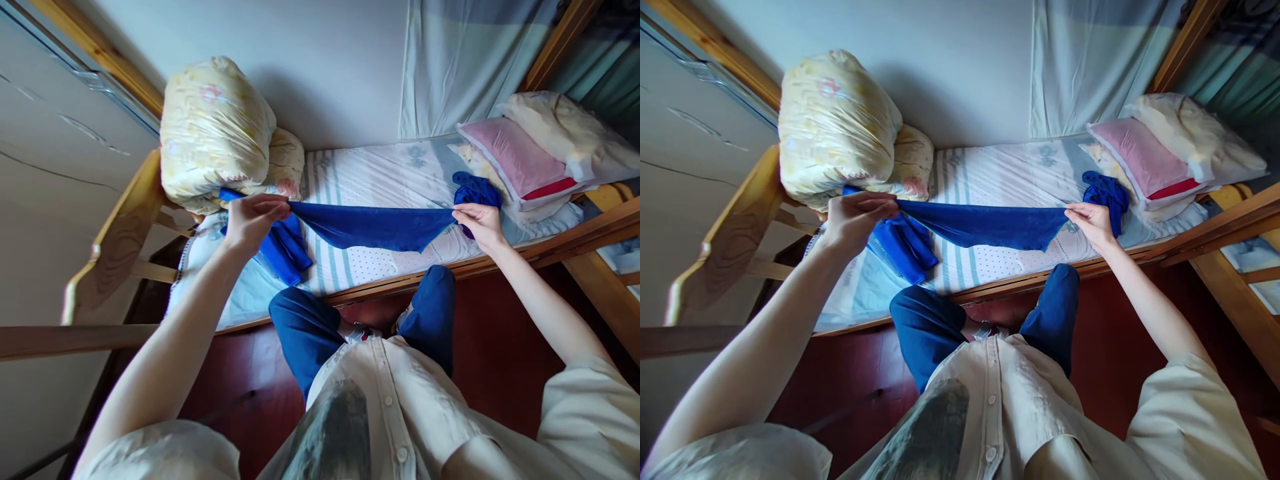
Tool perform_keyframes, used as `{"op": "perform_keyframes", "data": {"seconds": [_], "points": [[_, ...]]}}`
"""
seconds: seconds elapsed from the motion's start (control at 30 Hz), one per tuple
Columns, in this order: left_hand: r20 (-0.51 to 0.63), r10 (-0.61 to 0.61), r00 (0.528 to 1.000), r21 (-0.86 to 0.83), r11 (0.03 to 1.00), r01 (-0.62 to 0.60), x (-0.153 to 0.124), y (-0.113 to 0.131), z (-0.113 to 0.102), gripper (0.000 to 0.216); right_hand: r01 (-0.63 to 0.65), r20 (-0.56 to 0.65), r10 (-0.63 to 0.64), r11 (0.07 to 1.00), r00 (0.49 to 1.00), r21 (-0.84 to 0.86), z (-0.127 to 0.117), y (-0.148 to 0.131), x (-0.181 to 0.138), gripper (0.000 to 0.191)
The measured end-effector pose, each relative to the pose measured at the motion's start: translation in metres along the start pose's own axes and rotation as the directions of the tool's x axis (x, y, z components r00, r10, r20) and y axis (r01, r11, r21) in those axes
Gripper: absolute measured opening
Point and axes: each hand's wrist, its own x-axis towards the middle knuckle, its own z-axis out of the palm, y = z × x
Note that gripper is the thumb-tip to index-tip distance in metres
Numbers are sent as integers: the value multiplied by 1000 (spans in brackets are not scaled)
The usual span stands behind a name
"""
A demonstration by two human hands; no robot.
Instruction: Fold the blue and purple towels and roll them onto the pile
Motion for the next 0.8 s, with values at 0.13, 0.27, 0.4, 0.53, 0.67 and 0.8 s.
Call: {"op": "perform_keyframes", "data": {"seconds": [0.13, 0.27, 0.4, 0.53, 0.67, 0.8], "points": [[29, -199, 980, 1, 980, 199, -28, -12, -16, 51, -129, 65, 127, 991, 990, 20, -5, 1, -10, 45], [66, -344, 937, 11, 939, 344, -36, -31, -23, 52, -243, 135, 236, 969, 962, 38, -6, 12, -4, 51], [72, -452, 889, -13, 891, 454, -23, -58, -16, 55, -323, 175, 316, 946, 933, 11, 3, 32, 17, 49], [57, -513, 857, -35, 857, 515, 7, -80, 1, 48, -367, 211, 359, 930, 909, -3, 22, 54, 53, 46], [14, -472, 881, -44, 880, 472, 45, -89, 11, 41, -295, 163, 291, 955, 943, 0, 45, 68, 93, 44], [-41, -236, 971, -28, 972, 235, 67, -96, 9, 46, -74, 83, 76, 997, 994, -22, 62, 77, 113, 43]]}}
